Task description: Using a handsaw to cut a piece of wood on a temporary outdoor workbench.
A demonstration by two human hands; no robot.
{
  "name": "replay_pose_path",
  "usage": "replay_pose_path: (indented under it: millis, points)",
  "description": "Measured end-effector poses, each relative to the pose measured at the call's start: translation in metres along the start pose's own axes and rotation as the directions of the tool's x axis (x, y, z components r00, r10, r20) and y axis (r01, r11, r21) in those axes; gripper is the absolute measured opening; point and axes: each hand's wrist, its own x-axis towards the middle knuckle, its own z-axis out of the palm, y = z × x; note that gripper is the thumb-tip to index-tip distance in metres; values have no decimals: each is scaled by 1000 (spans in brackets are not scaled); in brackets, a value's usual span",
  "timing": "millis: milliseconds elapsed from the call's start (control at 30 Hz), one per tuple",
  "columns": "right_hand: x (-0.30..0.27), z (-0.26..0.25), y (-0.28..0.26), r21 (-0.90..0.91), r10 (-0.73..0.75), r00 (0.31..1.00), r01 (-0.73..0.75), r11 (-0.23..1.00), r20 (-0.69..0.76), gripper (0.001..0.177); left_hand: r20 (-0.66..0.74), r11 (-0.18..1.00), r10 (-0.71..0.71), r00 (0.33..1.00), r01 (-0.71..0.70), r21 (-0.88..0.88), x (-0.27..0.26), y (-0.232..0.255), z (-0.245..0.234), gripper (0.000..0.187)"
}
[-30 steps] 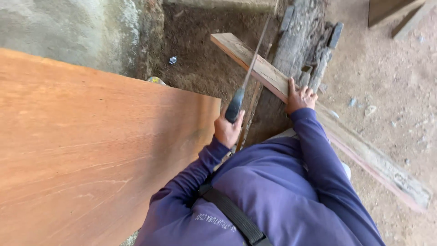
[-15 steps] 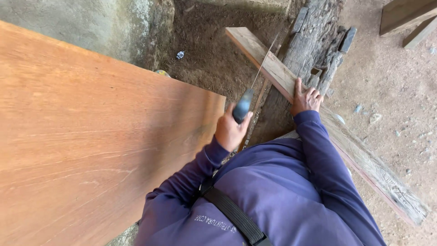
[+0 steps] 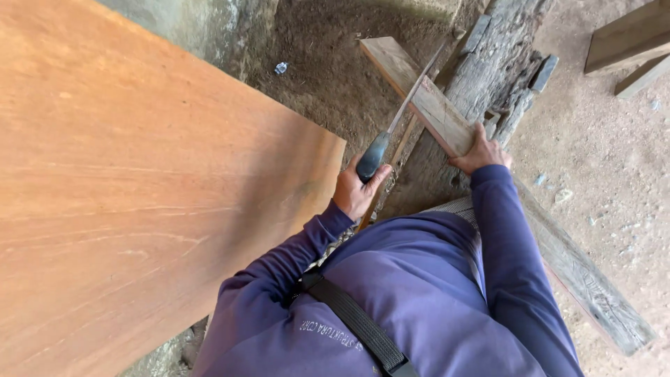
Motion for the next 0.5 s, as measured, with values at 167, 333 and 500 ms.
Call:
replay_pose_path:
  millis: [167,333,500]
  points:
    - [7,17,14,-35,-62,991,58,998,-118,106,-11,996,-19,1000,18,-87,8,-1,-21,38]
    - [6,15,10,-124,-41,991,25,992,-129,100,131,922,-251,959,278,-271,17,68,-48,36]
    - [16,25,16,-70,-35,992,27,997,-118,94,10,997,-1,1000,1,-78,-12,62,-59,31]
